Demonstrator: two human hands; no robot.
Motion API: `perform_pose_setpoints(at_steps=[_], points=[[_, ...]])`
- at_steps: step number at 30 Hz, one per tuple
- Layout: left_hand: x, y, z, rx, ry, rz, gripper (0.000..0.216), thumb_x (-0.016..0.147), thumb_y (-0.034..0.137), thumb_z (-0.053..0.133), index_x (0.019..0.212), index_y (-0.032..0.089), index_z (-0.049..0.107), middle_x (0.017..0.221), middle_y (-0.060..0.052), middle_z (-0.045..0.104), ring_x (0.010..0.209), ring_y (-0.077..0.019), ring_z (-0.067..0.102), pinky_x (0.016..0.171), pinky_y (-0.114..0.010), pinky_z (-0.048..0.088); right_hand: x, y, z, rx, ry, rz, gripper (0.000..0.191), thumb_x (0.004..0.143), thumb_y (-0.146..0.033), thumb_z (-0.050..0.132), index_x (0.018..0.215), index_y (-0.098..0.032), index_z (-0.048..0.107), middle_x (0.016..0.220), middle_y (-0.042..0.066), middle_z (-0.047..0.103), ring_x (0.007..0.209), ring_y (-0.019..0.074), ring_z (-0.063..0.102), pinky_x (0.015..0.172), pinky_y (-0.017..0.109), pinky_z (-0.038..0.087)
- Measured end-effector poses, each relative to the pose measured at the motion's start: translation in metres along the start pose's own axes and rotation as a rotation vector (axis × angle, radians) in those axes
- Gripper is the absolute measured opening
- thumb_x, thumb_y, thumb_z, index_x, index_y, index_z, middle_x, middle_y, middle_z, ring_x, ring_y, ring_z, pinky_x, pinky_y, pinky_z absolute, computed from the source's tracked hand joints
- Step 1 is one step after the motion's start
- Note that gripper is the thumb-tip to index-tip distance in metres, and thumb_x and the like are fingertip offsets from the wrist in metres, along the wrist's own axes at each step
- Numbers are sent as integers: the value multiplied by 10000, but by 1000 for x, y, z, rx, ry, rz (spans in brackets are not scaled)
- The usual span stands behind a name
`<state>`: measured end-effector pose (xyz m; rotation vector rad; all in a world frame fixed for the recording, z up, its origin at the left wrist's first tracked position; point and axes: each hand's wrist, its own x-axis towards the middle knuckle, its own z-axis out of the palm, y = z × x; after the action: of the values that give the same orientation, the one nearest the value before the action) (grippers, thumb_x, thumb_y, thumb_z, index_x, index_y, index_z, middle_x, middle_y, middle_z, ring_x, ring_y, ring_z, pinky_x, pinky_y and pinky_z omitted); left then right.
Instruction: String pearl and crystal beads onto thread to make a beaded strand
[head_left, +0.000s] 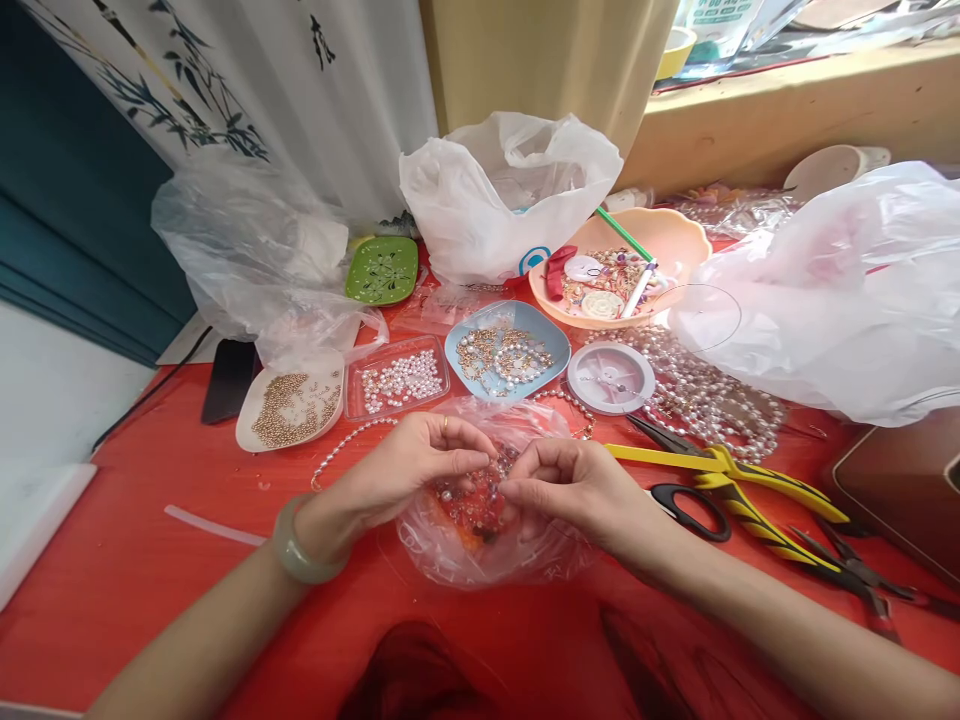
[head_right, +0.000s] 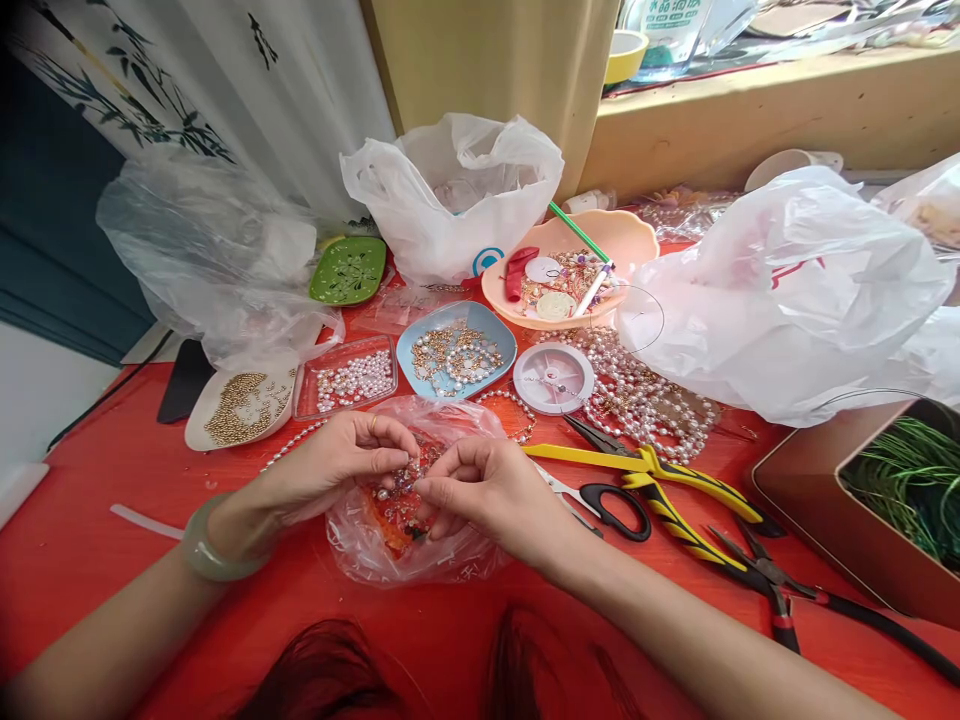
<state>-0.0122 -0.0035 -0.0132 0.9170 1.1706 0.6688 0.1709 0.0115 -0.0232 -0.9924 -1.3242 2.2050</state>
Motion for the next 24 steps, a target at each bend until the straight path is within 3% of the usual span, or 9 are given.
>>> perform_pose_setpoints(at_steps=[8,24], points=[[1,1,2,-49,19,-10,114,623,167,707,712,115,657,669,-2,620,545,-62,521,551,-190,427,1,1,-1,-6,-26,32,231,697,-330,655,631,-127,566,617,13,658,481,68,578,499,181,441],[0,1,3,-14,21,-3,119,613,161,710,700,112,646,655,-1,616,566,-77,518,557,-210,402,2,-1,0,18,-34,71,251,670,-344,664,612,-125,555,585,10,655,454,64,575,486,180,461]])
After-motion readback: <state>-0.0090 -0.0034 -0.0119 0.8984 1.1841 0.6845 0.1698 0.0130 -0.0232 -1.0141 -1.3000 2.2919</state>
